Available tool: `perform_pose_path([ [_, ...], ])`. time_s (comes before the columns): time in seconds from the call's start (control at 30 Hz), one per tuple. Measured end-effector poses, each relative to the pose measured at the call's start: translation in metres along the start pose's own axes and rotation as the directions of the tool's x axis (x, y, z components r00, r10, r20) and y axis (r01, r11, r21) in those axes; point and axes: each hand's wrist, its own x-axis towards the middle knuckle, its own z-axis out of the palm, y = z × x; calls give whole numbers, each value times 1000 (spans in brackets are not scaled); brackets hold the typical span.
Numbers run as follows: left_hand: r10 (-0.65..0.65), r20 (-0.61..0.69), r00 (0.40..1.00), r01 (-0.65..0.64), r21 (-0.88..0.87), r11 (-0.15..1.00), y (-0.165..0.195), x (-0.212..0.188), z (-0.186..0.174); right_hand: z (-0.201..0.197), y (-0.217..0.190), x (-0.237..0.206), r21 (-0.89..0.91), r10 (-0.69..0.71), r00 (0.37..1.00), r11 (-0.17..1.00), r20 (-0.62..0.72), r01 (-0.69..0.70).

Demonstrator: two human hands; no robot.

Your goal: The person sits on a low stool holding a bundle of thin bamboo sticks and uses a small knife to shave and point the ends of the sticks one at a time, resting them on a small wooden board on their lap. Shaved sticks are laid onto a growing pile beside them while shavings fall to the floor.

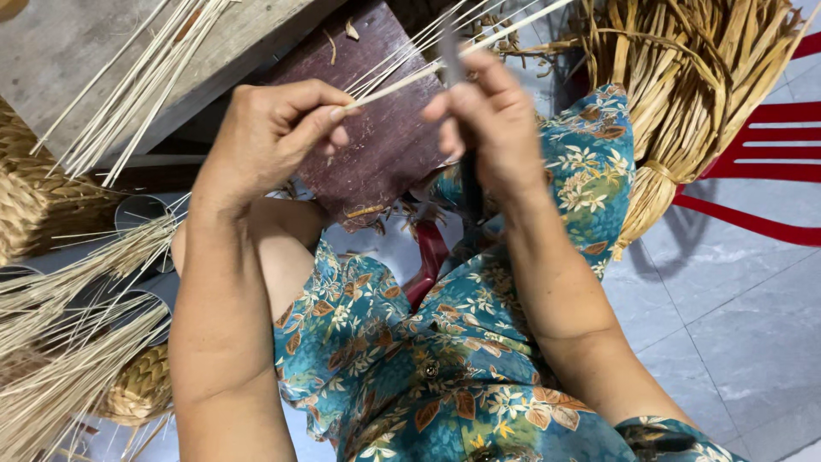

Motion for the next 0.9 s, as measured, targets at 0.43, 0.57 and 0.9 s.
perform_pose_path([
  [0.43, 53, -7, 999, -52, 135, 989, 0, 0, 3, 11, -3, -9, -54, 2, 996, 999, 92, 3],
  [0.57, 26, -34, 999, -23, 97, 995, -2, -1, -1, 13, 4, -4, 14, 56, 993, 998, 103, -58],
  [0.9, 468, -153, 871, -361, 448, 818, -4, 4, 10, -33, -16, 4, 82, -101, 989, 990, -112, 111],
])
